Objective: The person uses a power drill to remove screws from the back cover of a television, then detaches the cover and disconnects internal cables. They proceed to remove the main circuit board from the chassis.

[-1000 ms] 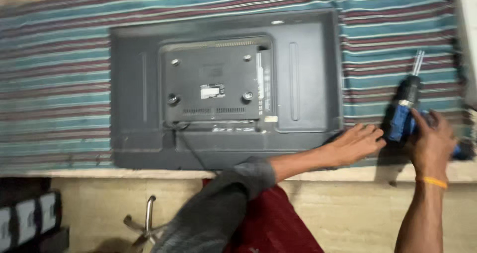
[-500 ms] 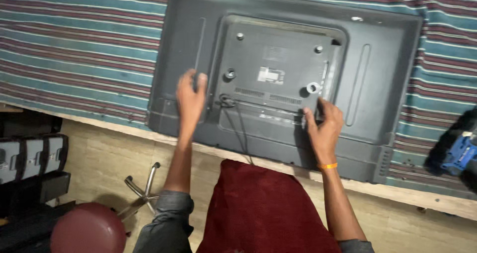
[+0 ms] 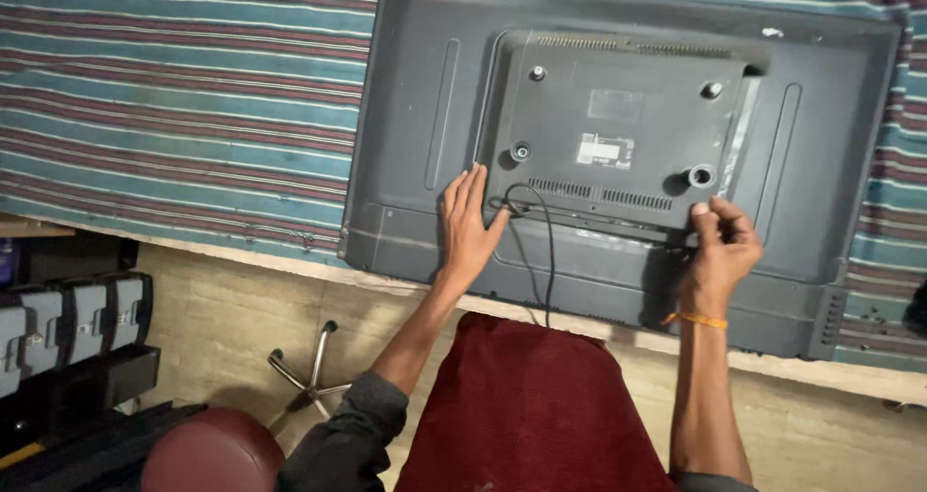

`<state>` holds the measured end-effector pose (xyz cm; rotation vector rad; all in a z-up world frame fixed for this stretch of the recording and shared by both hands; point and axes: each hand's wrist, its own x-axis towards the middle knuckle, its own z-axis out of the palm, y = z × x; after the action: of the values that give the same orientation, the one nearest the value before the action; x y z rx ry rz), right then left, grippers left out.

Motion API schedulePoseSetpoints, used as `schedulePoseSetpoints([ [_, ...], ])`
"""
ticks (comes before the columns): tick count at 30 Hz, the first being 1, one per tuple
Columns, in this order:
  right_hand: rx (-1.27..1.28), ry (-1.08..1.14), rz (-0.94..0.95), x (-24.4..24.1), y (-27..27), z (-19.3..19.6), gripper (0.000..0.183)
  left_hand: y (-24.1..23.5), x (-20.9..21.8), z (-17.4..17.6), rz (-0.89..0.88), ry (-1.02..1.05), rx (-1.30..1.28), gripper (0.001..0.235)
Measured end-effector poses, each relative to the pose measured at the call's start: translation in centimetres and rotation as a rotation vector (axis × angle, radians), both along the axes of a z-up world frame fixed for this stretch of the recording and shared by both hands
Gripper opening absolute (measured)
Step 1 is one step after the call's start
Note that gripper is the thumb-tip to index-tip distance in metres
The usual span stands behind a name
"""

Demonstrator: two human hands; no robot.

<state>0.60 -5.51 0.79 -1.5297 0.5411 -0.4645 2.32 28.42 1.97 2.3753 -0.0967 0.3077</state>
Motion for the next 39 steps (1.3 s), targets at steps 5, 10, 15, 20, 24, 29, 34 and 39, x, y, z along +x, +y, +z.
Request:
schedulePoseSetpoints([
  [5,-0.030,0.098,0.064,-0.7,-0.7,3.2,0.017,-0.9,-0.1,0.5,0.026,0.090,0.032,0.076],
  [10,-0.031,0.014,0.079,0.2,-0.6,4.1,0.013,-1.2,0.3,0.7,0.042,0.072,-0.001,0.069],
  [15,-0.104,0.068,0.037,0.7,-0.3,3.7,0.009,-0.5,0.1,0.3,-0.034,0.011,-0.055,0.062],
  [20,-0.054,-0.059,0.009,0.4,-0.3,2.5,0.008,0.5,0.8,0.0,0.001,0.065,-0.392,0.047],
  [24,0.039,-0.112,-0.060,-1.8,0.0,0.5,0.008,1.8,4.4,-1.1,0.017,-0.016,-0.230,0.052],
  [29,0.069,-0.063,-0.083,-3.1,-0.3,-0.8,0.008,1.1,5.9,-1.7,0.001,0.049,-0.250,0.048],
  [34,0.071,0.067,-0.059,-2.4,-1.0,-0.7,0.004,0.7,6.5,0.0,0.115,0.255,-0.399,0.048],
  [39,-0.029,0.040,-0.056,-2.1,-0.9,-2.2,0.005,-0.4,6.7,0.3,0.182,0.282,-0.420,0.047],
])
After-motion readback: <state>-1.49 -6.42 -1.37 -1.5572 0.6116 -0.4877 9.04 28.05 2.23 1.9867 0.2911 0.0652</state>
